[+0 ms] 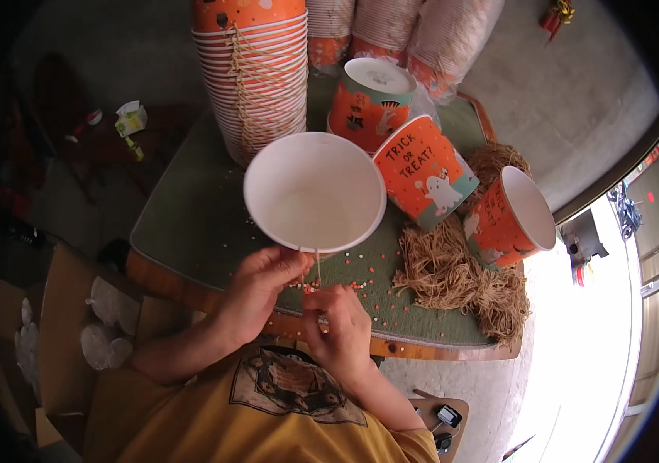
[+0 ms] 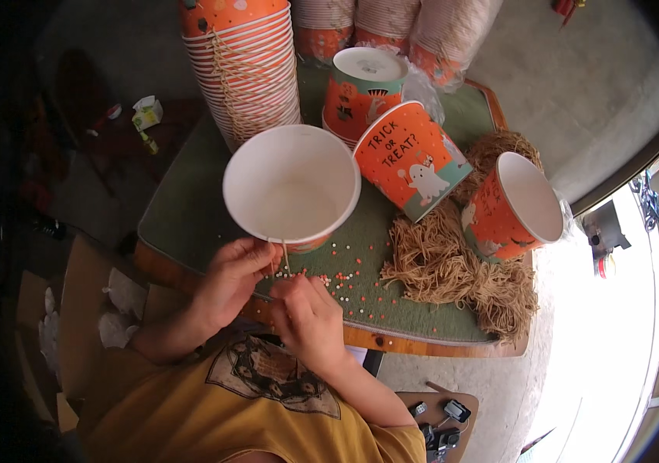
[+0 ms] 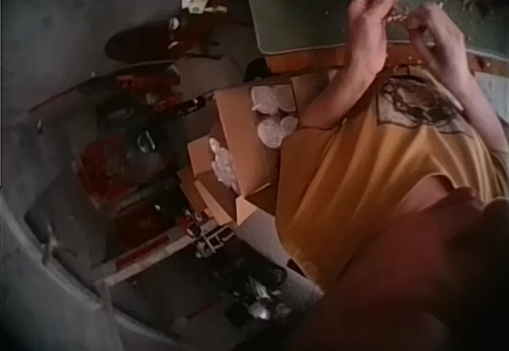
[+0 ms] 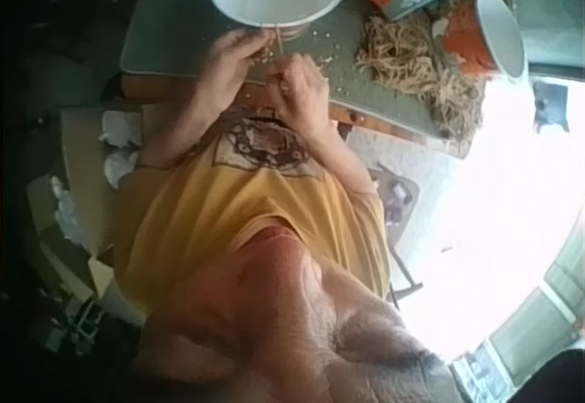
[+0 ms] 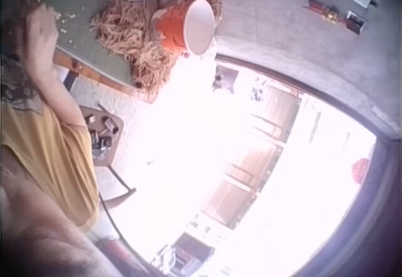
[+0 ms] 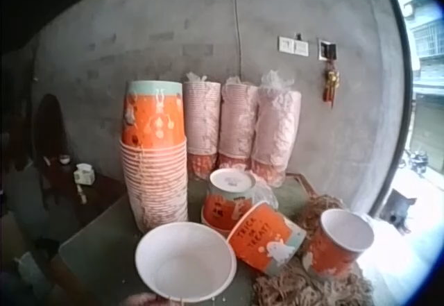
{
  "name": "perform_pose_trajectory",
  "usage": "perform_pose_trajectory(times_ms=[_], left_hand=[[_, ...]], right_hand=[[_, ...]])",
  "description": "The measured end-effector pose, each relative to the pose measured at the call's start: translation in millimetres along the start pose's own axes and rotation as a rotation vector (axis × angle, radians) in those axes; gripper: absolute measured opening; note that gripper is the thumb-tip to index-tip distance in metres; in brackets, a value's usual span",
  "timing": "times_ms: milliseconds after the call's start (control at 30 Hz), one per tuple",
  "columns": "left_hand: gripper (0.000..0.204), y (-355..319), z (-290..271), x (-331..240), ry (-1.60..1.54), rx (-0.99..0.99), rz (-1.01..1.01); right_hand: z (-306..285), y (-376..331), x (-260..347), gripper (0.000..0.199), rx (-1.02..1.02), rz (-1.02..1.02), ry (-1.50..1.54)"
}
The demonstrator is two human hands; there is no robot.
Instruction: Attaching decorative strings and beads to paper buckets.
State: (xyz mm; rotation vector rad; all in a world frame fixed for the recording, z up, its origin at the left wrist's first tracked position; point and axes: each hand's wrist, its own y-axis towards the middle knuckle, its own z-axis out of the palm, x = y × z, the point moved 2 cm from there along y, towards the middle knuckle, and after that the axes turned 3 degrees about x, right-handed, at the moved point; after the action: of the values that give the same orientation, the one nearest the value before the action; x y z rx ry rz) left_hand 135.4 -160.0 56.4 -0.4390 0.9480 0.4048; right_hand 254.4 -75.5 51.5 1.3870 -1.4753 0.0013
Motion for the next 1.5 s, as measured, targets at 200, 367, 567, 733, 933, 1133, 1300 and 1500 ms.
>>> perform_pose_trajectory(times_ms=[200, 367, 567, 733, 933, 1133, 1300, 1500], left_hand=[[0.018, 1, -4, 1, -0.062, 0.055, -0.002], [0.016, -1, -6, 2, -0.127, 0.066, -0.123], [0.014, 5, -13, -5, -0.166, 0.053, -0.077], [0.015, 2, -20, -9, -0.141, 0.022, -0.098], [0.016, 6, -43, -7, 0.285, 0.032, 0.003], [0.061, 25, -91, -31, 1.124, 0.027, 0.586], [0.074, 43, -100, -80, 1.523, 0.188, 0.864], [0.088, 72, -60, -194, 0.963, 0.270, 1.158]], right_hand=[[-6, 4, 3, 0.030, -0.001, 0.057, 0.012], [-4, 6, -1, 0.029, -0.021, 0.045, 0.022], [1, 5, -4, 0.029, 0.078, -0.019, 0.023], [-2, 9, -5, 0.032, 0.085, -0.030, 0.073], [-40, 29, -38, 0.047, -0.021, 0.046, -0.394], [-58, 80, -33, 0.014, 0.037, 0.095, -0.167], [-82, 143, -27, 0.009, 0.063, 0.540, 0.550], [-91, 235, 10, 0.037, 0.102, 0.282, 0.877]])
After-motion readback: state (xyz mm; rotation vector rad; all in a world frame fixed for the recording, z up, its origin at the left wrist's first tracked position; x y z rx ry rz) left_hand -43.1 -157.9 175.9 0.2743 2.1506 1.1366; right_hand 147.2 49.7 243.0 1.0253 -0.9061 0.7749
